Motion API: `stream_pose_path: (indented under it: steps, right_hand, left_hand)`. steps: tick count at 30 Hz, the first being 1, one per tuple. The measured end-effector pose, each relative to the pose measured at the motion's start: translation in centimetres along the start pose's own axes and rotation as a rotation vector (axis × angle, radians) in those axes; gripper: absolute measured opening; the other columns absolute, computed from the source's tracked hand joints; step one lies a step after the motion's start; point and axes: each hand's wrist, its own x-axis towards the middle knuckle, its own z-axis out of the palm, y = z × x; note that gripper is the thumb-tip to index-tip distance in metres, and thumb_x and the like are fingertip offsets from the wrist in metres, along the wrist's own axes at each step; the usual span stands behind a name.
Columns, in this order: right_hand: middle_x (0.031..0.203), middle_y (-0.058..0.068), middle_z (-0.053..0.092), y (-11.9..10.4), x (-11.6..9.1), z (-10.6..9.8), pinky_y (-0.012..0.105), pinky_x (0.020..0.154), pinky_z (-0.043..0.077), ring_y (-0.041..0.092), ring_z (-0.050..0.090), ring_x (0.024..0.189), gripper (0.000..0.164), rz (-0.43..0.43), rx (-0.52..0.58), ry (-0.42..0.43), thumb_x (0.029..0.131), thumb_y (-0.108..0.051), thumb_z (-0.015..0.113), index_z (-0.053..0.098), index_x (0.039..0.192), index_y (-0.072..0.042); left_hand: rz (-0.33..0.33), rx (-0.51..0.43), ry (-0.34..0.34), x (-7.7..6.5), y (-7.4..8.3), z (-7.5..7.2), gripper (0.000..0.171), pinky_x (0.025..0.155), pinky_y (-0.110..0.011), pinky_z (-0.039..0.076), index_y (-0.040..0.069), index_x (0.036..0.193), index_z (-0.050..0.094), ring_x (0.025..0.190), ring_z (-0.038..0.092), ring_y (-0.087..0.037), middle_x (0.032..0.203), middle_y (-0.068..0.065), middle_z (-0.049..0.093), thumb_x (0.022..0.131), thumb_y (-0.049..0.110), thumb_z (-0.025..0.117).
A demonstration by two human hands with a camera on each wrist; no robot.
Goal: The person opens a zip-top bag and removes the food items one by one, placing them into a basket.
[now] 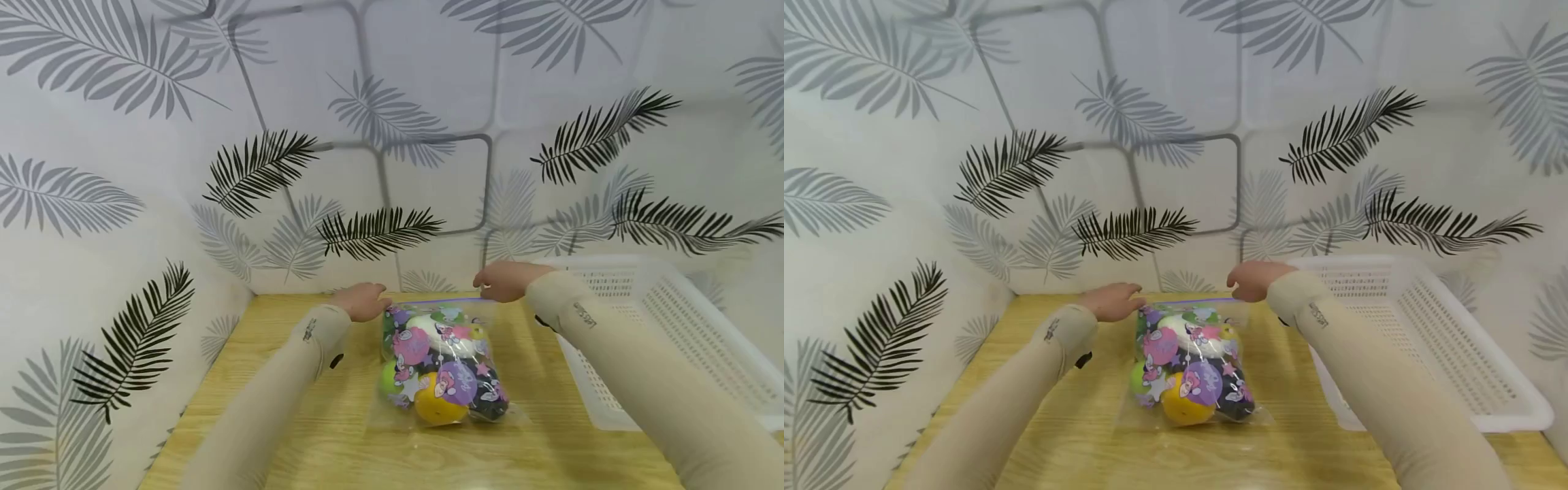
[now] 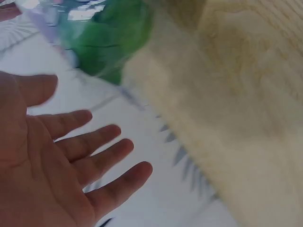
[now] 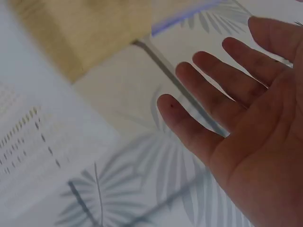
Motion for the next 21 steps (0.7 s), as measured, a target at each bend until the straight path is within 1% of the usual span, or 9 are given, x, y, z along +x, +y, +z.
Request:
stream_pose_path:
  steps: [4, 6, 8, 10, 14, 17, 19, 21]
  right_hand:
    - [0.14, 0.02, 0.045, -0.6, 3.2, 1.7, 0.051, 0.101, 0.038, 0.034, 0.041, 0.123, 0.04, 0.03, 0.036, -0.04, 0.101, -0.01, 0.04, 0.043, 0.14, -0.001]
    - [0.141, 0.02, 0.044, -0.7, 4.4, 2.7, 0.051, 0.103, 0.036, 0.034, 0.039, 0.124, 0.041, 0.047, 0.045, -0.057, 0.101, -0.007, 0.037, 0.042, 0.141, -0.001]
    - [0.138, 0.02, 0.047, -0.7, 5.3, 3.5, 0.049, 0.103, 0.037, 0.034, 0.041, 0.123, 0.039, 0.048, 0.034, -0.06, 0.1, -0.005, 0.037, 0.047, 0.137, 0.001]
    - [0.133, 0.019, 0.052, -0.4, 5.7, 4.0, 0.048, 0.1, 0.041, 0.033, 0.045, 0.119, 0.036, 0.038, 0.01, -0.043, 0.099, -0.006, 0.04, 0.053, 0.132, 0.001]
    - [0.117, 0.017, 0.062, -0.1, 5.5, 4.0, 0.046, 0.09, 0.049, 0.031, 0.055, 0.106, 0.026, -0.01, -0.024, 0.025, 0.096, -0.009, 0.051, 0.063, 0.117, 0.001]
    - [0.105, 0.013, 0.066, -0.3, 4.8, 3.4, 0.045, 0.082, 0.052, 0.027, 0.059, 0.095, 0.019, -0.05, -0.045, 0.077, 0.095, -0.01, 0.054, 0.066, 0.107, -0.001]
    - [0.099, 0.01, 0.067, -0.7, 4.1, 2.9, 0.044, 0.078, 0.053, 0.024, 0.06, 0.089, 0.015, -0.068, -0.049, 0.115, 0.095, -0.01, 0.055, 0.067, 0.102, -0.003]
    - [0.094, 0.007, 0.068, -1.0, 3.1, 2.3, 0.042, 0.075, 0.054, 0.02, 0.06, 0.084, 0.013, -0.079, -0.043, 0.164, 0.094, -0.011, 0.055, 0.067, 0.098, -0.006]
  left_hand:
    - [-0.032, -0.036, -0.016, 1.0, -0.7, 1.0, 0.049, 0.108, -0.046, 0.031, 0.006, 0.145, 0.037, 0.128, 0.035, -0.028, 0.145, -0.012, 0.041, 0.104, 0.031, 0.03]
    - [-0.027, -0.069, -0.012, 1.4, -1.0, 1.5, 0.046, 0.107, -0.045, 0.033, 0.005, 0.143, 0.041, 0.127, 0.038, -0.028, 0.143, -0.013, 0.044, 0.104, 0.027, 0.03]
    - [-0.011, -0.121, 0.0, 1.7, -1.3, 2.0, 0.043, 0.103, -0.046, 0.037, 0.003, 0.139, 0.047, 0.123, 0.042, -0.028, 0.139, -0.014, 0.048, 0.104, 0.024, 0.032]
    - [0.0, -0.169, 0.014, 1.9, -1.6, 2.3, 0.042, 0.1, -0.047, 0.041, 0.002, 0.135, 0.051, 0.12, 0.046, -0.029, 0.135, -0.015, 0.052, 0.104, 0.024, 0.034]
    - [0.019, -0.262, 0.072, 2.1, -2.2, 2.8, 0.036, 0.092, -0.045, 0.048, 0.0, 0.128, 0.057, 0.112, 0.052, -0.027, 0.128, -0.016, 0.057, 0.102, 0.02, 0.043]
    - [0.025, -0.321, 0.122, 2.0, -2.5, 2.8, 0.03, 0.081, -0.041, 0.054, -0.001, 0.122, 0.061, 0.097, 0.059, -0.023, 0.119, -0.016, 0.062, 0.099, 0.012, 0.048]
    - [0.024, -0.356, 0.154, 1.7, -2.4, 2.7, 0.028, 0.072, -0.038, 0.054, -0.001, 0.118, 0.063, 0.087, 0.059, -0.02, 0.115, -0.016, 0.064, 0.098, 0.008, 0.047]
    - [0.03, -0.395, 0.189, 1.1, -2.2, 2.4, 0.026, 0.066, -0.036, 0.052, -0.001, 0.115, 0.065, 0.077, 0.057, -0.018, 0.11, -0.015, 0.064, 0.098, 0.005, 0.045]
